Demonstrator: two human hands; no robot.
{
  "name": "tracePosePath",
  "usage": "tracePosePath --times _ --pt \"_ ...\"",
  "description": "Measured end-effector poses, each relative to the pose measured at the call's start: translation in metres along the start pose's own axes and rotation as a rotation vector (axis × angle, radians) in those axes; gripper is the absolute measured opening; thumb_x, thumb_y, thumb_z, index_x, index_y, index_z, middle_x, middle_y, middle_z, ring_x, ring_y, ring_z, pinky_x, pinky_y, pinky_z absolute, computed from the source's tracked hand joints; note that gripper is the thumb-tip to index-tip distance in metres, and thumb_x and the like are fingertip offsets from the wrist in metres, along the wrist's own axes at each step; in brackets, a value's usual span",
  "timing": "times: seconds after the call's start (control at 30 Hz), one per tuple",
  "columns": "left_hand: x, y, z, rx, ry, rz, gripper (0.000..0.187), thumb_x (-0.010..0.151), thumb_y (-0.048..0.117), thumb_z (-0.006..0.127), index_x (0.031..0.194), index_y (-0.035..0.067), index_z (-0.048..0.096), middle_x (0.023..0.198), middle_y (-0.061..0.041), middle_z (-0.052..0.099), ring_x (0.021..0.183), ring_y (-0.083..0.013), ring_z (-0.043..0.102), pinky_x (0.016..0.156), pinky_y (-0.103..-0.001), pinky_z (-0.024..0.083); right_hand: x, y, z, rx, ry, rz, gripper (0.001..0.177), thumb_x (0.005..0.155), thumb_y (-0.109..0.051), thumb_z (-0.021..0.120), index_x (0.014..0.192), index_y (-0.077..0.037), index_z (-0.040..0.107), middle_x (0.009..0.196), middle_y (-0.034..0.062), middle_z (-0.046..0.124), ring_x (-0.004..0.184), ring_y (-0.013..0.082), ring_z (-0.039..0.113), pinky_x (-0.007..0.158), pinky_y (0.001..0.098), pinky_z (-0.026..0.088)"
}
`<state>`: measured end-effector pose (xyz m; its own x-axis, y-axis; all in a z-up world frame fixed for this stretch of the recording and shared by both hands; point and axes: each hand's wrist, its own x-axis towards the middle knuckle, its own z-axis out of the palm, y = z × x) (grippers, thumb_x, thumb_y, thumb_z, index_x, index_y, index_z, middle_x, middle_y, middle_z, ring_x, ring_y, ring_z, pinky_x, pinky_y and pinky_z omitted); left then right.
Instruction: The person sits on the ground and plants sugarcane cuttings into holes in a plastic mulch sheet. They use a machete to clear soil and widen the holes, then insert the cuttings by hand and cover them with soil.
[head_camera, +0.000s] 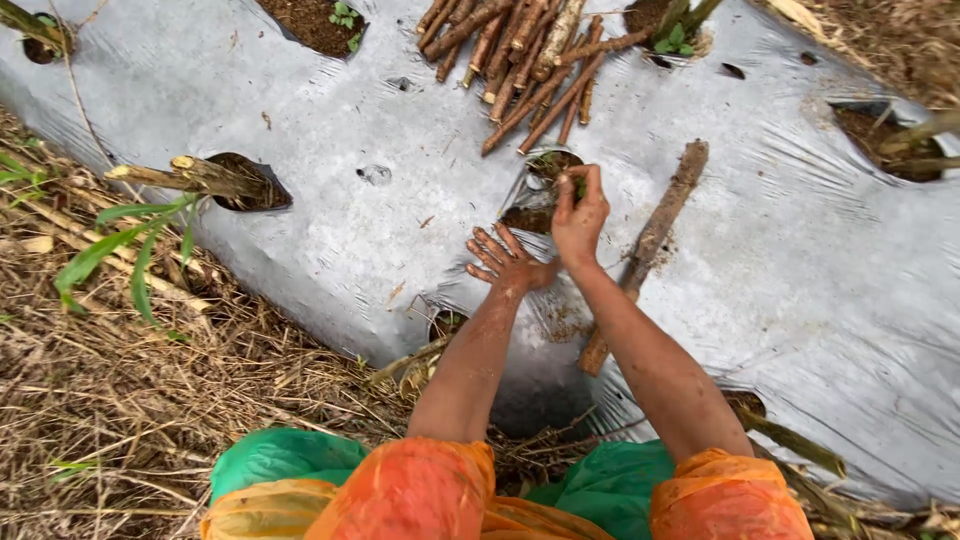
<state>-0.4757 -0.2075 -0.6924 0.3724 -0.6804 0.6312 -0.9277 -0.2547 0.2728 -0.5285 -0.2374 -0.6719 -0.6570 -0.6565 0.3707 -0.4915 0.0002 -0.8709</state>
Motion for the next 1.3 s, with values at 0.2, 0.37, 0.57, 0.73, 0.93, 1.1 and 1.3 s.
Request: tracePosePath --times 0.2,0.37,0.57,0.73,0.93,1.1,1.3 --pt "0.014 -0.058 0.061 -0.036 -1.552 0.203 0.106 0.096 0.06 0.062 0.164 0.025 -0.011 0.167 -0.022 -0.024 0.152 -0.0513 -0.021 0.113 -0.081 0.01 -0.06 -0.074 -0.084 -0.023 -0.357 0.101 0.006 0.104 -0.013 0.061 0.105 -0.013 0.066 0.09 0.0111 0.073 0.08 0.0298 0.07 0.076 0.042 0.053" --pt "0.122 -0.088 0.076 -0.345 -1.947 0.3 0.091 0.079 0.061 0.081 0.151 0.016 0.048 0.15 -0.023 0.049 0.133 -0.0416 0.053 0.099 -0.066 0.047 -0.114 -0.11 -0.138 -0.098 -0.964 0.09 0.017 0.098 -0.023 0.063 0.096 -0.008 0.071 0.092 0.0208 0.075 0.094 0.0478 0.07 0.084 0.0562 0.053" --pt "0.208 -0.174 -0.039 -0.41 -1.666 0.627 0.074 0.088 0.054 0.07 0.147 0.013 0.052 0.144 -0.021 0.058 0.13 -0.0387 0.059 0.11 -0.052 0.048 -0.164 -0.088 -0.116 -0.333 -1.469 -0.099 0.033 0.095 -0.033 0.059 0.113 -0.006 0.066 0.109 0.0247 0.072 0.11 0.0485 0.066 0.097 0.0609 0.051" --pt "0.219 -0.228 -0.126 -0.342 -1.743 0.558 0.075 0.091 0.052 0.069 0.149 0.01 0.05 0.146 -0.023 0.056 0.133 -0.041 0.056 0.113 -0.052 0.047 -0.17 -0.102 -0.094 -0.377 -1.246 -0.171 0.046 0.098 -0.03 0.057 0.138 -0.009 0.049 0.122 0.023 0.064 0.11 0.0457 0.067 0.091 0.0623 0.054" --pt "0.218 -0.241 -0.143 -0.117 -1.764 0.734 0.085 0.083 0.063 0.072 0.148 0.012 0.051 0.138 -0.019 0.064 0.133 -0.0387 0.057 0.112 -0.051 0.047 -0.171 -0.168 -0.081 -0.371 -1.223 -0.104 0.061 0.1 -0.029 0.06 0.152 -0.009 0.036 0.137 0.0283 0.055 0.12 0.045 0.064 0.1 0.0646 0.05" --pt "0.214 -0.241 -0.137 -0.184 -1.721 0.783 0.077 0.083 0.054 0.079 0.144 0.014 0.056 0.137 -0.017 0.065 0.133 -0.0384 0.057 0.11 -0.051 0.049 -0.188 -0.154 -0.064 -0.341 -1.266 -0.169 0.052 0.104 -0.029 0.058 0.144 0.002 0.047 0.132 0.0329 0.06 0.111 0.0436 0.069 0.098 0.0599 0.053" --pt "0.215 -0.242 -0.15 -0.189 -1.778 0.853 0.064 0.082 0.038 0.083 0.138 0.017 0.061 0.139 -0.017 0.063 0.137 -0.0405 0.053 0.116 -0.052 0.043 -0.183 -0.177 -0.067 -0.158 -1.158 -0.181 0.055 0.104 -0.035 0.058 0.144 -0.001 0.045 0.133 0.0365 0.058 0.115 0.0503 0.066 0.096 0.0629 0.054"
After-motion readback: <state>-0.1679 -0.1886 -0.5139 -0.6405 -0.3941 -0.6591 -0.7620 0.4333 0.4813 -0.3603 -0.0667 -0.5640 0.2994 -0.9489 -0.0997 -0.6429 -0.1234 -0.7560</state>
